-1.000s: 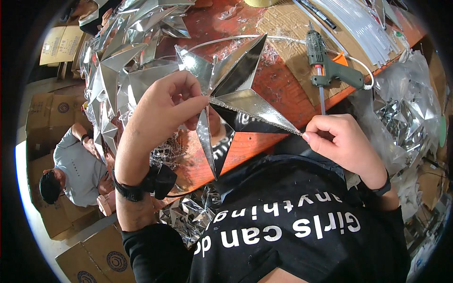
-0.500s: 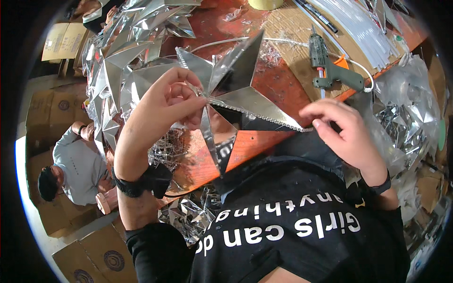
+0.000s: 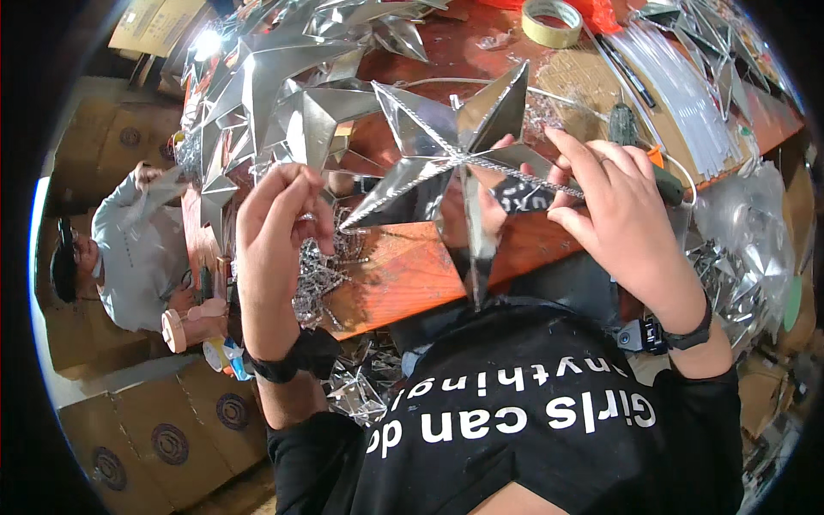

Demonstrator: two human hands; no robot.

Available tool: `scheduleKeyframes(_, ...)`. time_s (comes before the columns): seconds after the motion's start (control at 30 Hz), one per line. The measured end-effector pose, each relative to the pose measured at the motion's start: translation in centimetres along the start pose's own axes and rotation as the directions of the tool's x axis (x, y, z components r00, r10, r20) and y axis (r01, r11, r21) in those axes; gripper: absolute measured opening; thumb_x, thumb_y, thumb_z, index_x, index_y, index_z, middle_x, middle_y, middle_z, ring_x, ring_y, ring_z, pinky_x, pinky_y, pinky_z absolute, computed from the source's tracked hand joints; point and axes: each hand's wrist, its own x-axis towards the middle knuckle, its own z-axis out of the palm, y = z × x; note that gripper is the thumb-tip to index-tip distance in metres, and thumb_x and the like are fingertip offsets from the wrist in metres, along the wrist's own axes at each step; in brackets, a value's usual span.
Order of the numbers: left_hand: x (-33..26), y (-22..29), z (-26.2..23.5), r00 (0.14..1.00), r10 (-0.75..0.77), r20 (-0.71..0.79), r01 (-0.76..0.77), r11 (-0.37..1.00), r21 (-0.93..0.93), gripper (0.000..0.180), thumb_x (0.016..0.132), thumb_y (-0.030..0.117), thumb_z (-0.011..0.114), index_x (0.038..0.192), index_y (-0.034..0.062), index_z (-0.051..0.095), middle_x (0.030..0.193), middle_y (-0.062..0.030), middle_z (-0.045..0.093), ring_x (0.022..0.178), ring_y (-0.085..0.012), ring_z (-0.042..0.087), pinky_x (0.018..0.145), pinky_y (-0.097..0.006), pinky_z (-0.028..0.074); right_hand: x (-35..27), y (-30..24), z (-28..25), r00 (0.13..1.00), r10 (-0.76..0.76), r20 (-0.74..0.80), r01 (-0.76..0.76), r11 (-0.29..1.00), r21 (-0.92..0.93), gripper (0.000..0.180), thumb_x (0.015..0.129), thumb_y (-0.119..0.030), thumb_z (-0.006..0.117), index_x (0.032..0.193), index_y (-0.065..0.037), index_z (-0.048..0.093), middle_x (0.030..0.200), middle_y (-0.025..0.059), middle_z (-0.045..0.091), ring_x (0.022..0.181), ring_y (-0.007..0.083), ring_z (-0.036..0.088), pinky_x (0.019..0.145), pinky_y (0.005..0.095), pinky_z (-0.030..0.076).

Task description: Applying decorative silver trim to metallic stars using a hot glue gun.

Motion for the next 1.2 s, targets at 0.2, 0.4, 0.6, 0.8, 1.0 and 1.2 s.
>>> scheduleKeyframes(0.2,-4.4,-3.9,-3.1,0.97,-0.016,-0.243,0.02,1.0,0.014,0.023,0.096,0.018,0.046,0.077,0.0047,0.051,0.06,0.0005,0.043,0.046,-0.0069,0.042,0.04,-0.02,0.031,2.4,2.4,-0.5,0.974,-0.039,0.222,0.006,0.989,0.146,0.066,0.076,-0.012,0.068,0.137,-0.011,0.041,0.097,0.005,0.061,0.1,0.0232,0.055,0.096,0.0378,0.032)
scheduleKeyframes(0.4,-7.4,-7.1,-4.2,0.943,-0.008,-0.334,0.019,0.999,0.029,0.02,0.094,0.013,0.054,0.075,0.0064,0.053,0.066,-0.0019,0.058,0.055,-0.0056,0.049,0.05,-0.019,0.037,4.2,3.6,-1.8,0.991,-0.134,0.018,0.135,0.986,-0.099,0.062,0.078,-0.011,0.068,0.135,-0.011,0.044,0.114,0.01,0.061,0.108,0.0289,0.054,0.097,0.0389,0.037)
scheduleKeyframes(0.6,-10.1,-9.9,-3.5,0.955,-0.001,-0.296,-0.023,0.997,-0.079,0.015,0.092,-0.003,0.053,0.103,-0.0061,0.064,0.097,-0.0116,0.068,0.094,-0.015,0.065,0.083,-0.025,0.052,1.4,-0.1,-2.8,0.964,-0.116,-0.238,0.125,0.992,0.023,0.059,0.075,-0.01,0.073,0.128,-0.003,0.05,0.118,0.0157,0.059,0.11,0.0324,0.054,0.096,0.0389,0.04)
scheduleKeyframes(0.8,-11.2,-11.8,-1.8,0.944,0.095,-0.317,-0.095,0.995,0.016,0.022,0.092,-0.004,0.051,0.111,-0.0048,0.06,0.104,-0.0108,0.065,0.096,-0.0166,0.064,0.085,-0.025,0.052,-4.6,-3.5,-2.3,0.891,-0.35,-0.288,0.37,0.929,0.014,0.032,0.08,-0.011,0.07,0.11,-0.002,0.061,0.104,0.012,0.063,0.094,0.0312,0.059,0.083,0.0435,0.045)
scheduleKeyframes(1.0,-11.2,-12.1,0.0,0.843,0.429,-0.325,-0.245,0.844,0.477,0.036,0.08,-0.003,0.065,0.115,0.0039,0.061,0.1,-0.0084,0.058,0.092,-0.0149,0.059,0.076,-0.023,0.047,-5.9,-6.0,2.4,0.678,-0.729,-0.093,0.735,0.672,0.089,0.026,0.062,-0.009,0.067,0.088,-0.009,0.069,0.091,0.0016,0.057,0.081,0.0162,0.054,0.06,0.0271,0.044)
scheduleKeyframes(1.2,-11.3,-11.5,-1.4,0.909,0.294,-0.295,-0.106,0.849,0.518,0.033,0.078,0.003,0.069,0.11,0.0068,0.064,0.086,-0.0074,0.058,0.08,-0.0161,0.056,0.07,-0.026,0.046,-5.9,-6.8,4.5,0.621,-0.775,-0.118,0.782,0.604,0.151,0.024,0.061,-0.009,0.067,0.085,-0.007,0.068,0.079,0.0012,0.057,0.078,0.0149,0.054,0.059,0.0254,0.043)
